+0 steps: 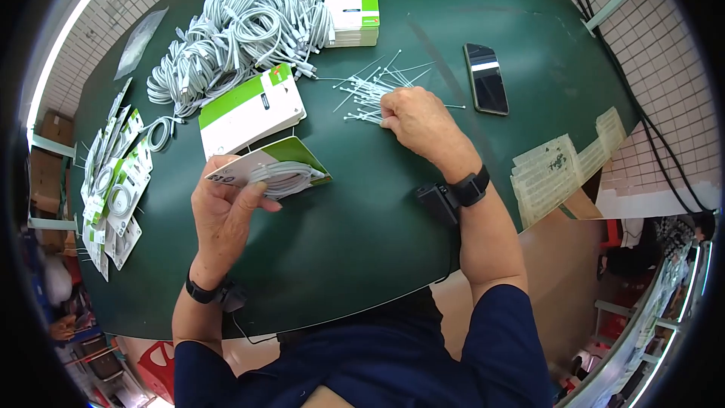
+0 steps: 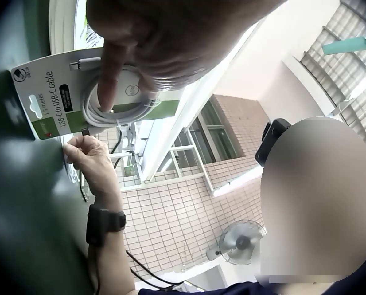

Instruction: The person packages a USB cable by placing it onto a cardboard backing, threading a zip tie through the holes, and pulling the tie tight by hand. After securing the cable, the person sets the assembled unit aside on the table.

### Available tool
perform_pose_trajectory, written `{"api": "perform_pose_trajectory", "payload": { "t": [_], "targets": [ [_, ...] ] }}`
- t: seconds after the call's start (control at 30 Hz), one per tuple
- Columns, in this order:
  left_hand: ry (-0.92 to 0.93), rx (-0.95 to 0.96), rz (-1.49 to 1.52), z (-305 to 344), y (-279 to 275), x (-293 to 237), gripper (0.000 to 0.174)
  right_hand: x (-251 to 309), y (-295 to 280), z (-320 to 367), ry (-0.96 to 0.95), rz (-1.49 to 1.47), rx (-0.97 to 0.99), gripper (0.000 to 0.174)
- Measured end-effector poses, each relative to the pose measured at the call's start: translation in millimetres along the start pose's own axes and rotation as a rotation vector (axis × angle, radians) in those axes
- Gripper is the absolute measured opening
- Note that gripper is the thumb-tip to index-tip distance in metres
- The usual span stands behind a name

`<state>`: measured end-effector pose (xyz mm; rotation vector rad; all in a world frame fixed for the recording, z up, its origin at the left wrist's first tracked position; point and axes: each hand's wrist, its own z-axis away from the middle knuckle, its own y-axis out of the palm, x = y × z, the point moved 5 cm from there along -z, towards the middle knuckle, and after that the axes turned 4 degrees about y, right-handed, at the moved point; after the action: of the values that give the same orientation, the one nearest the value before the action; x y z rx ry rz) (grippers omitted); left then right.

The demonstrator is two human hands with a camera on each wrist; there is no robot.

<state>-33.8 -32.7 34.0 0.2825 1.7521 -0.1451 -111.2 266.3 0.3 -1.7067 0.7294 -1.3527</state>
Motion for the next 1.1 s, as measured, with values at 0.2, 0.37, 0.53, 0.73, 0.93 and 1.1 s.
{"api": "perform_pose_trajectory", "payload": {
  "t": [0.2,0.37,0.53,0.73,0.93,1.1],
  "targets": [
    [-0.014,0.026,-0.003,2,5,-2,0.026,-4,4,2,0.051,0.072,-0.019,0.013],
    [-0.008,0.025,-0.001,1,4,-2,0.026,2,-2,3,0.062,0.051,-0.046,0.014],
    [-0.007,0.018,-0.001,1,4,-2,0.026,5,-1,5,0.148,0.063,0.075,0.016],
    [-0.022,0.022,0.016,1,3,-1,0.025,5,2,2,0.056,0.044,0.045,0.016],
    [-0.020,0.025,0.016,2,3,-3,0.023,10,-2,2,-0.004,0.034,0.007,0.013],
    [-0.017,0.050,0.002,2,3,-4,0.024,16,-5,3,-0.029,0.017,-0.002,0.013]
  ]
}}
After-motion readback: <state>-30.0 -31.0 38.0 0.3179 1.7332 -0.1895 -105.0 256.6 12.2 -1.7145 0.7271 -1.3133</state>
